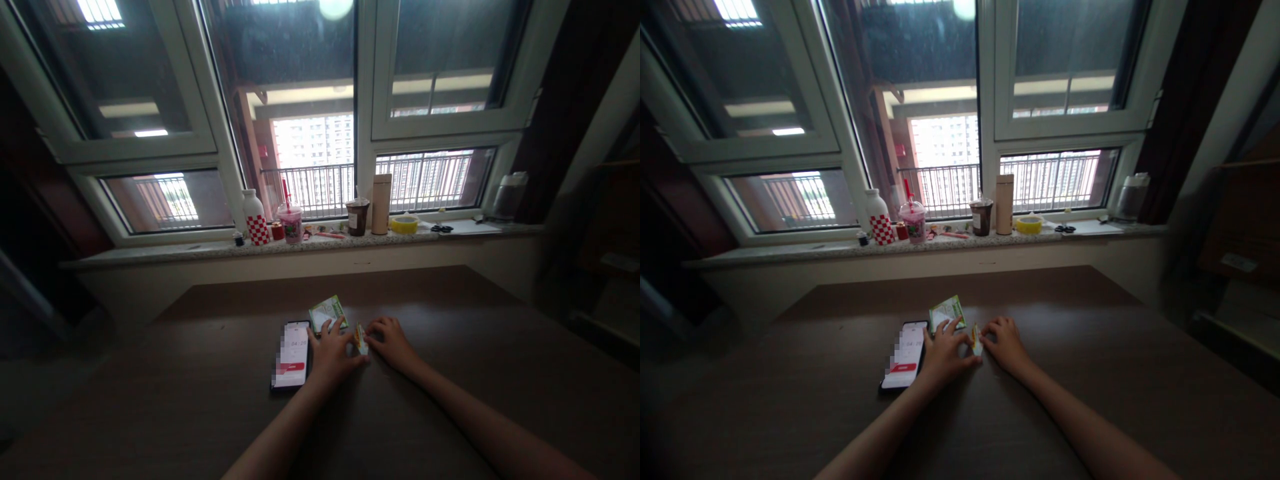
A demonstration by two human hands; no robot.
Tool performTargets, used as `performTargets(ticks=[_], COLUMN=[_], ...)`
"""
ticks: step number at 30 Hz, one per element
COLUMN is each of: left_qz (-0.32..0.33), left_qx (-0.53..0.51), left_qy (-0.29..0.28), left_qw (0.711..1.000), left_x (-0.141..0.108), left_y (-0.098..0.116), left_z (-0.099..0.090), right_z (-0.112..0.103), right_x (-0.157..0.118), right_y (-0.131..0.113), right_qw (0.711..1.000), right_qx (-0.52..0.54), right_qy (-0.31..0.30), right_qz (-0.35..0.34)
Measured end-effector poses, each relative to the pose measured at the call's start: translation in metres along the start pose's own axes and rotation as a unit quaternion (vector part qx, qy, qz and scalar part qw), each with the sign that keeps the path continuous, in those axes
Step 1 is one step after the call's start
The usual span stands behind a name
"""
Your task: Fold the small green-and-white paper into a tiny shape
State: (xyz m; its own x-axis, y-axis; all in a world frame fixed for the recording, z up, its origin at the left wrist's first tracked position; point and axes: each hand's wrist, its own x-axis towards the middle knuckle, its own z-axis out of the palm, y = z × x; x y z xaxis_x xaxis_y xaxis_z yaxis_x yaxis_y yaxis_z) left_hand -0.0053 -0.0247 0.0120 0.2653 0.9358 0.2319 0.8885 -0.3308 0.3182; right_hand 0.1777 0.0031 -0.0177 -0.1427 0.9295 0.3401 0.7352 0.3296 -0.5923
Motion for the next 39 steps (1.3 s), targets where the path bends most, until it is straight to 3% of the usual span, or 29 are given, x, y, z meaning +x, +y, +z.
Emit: performTargets(ticks=[7,15,21,39], left_qz=[0.007,-0.015,-0.021,-0.023], left_qx=[-0.011,-0.069,-0.109,-0.113], left_qy=[0.025,0.115,0.093,0.103], left_qw=[1.0,0.991,0.989,0.988], left_x=[-0.0019,0.0017,0.0051,0.0072], left_y=[-0.0021,-0.0023,-0.004,-0.0022], left_z=[0.0055,0.0075,0.007,0.0088], right_z=[0.0012,-0.0018,-0.0035,-0.0046], right_x=[0.0002,-0.0001,-0.0007,-0.0023], right_y=[0.0013,-0.0009,-0.0033,-0.0069], right_qw=[1.0,1.0,0.998,0.996], right_qx=[0.002,0.025,0.045,0.058], right_qy=[0.001,0.002,-0.012,-0.031], right_qz=[-0.001,-0.012,-0.037,-0.064])
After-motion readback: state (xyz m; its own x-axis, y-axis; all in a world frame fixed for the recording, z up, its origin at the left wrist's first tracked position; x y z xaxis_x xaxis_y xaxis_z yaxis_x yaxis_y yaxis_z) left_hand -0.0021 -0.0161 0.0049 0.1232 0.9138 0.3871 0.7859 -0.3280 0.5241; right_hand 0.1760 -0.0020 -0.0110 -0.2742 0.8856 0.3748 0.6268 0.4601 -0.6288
